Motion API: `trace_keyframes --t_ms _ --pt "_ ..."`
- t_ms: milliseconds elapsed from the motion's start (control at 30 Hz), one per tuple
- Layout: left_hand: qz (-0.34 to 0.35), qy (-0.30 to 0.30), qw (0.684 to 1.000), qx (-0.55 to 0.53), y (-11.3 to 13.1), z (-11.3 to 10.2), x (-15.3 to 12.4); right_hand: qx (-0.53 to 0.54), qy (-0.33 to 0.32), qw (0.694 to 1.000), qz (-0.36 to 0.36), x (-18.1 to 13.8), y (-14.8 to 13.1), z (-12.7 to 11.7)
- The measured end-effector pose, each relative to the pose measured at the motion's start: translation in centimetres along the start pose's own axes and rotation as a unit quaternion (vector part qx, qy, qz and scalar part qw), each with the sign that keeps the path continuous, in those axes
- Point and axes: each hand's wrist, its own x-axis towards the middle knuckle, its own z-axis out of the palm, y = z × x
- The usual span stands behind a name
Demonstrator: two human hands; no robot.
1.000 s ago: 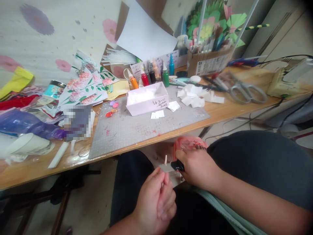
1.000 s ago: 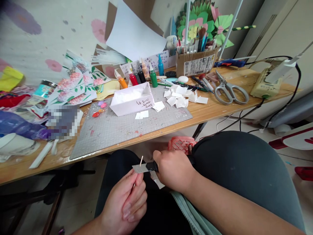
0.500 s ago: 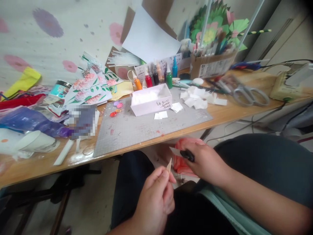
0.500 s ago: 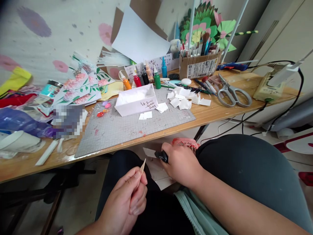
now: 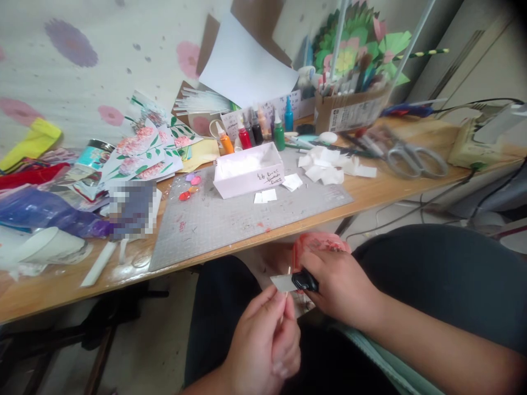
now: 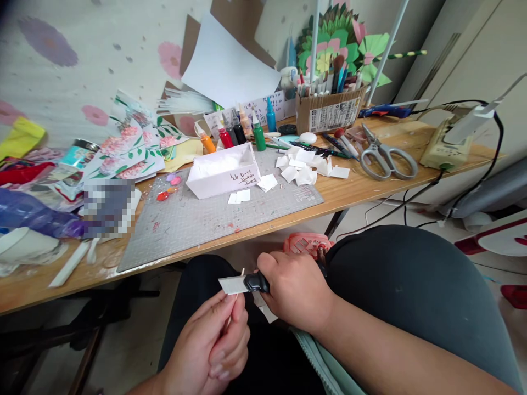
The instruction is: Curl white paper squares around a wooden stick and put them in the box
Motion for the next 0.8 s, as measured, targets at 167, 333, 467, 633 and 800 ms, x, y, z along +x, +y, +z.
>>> trace_keyframes --t_ms 167,333,467,633,800 --pt "-0.033 -0.079 0.995 -0.052 0.4 -0.1 0.1 -0.016 -0.007 1.000 0.002 0.0 -0.2 -0.1" --pt "-0.033 -0.102 0.993 -0.058 0.3 -0.2 -0.1 0.007 0.006 0.992 0.124 0.7 0.6 -0.5" --pt "-0.026 -0.102 0.993 -0.060 0.3 -0.3 -0.3 0.036 0.022 0.986 0.161 1.1 1.0 -1.1" --pt "0.007 -0.002 1.000 0.023 0.7 -0.3 -0.3 0.268 -0.002 0.956 0.123 1.1 0.1 -1.6" --pt "0.040 0.077 0.983 0.161 0.7 -0.6 0.0 0.566 -0.080 0.805 0.160 1.3 -1.0 -1.8"
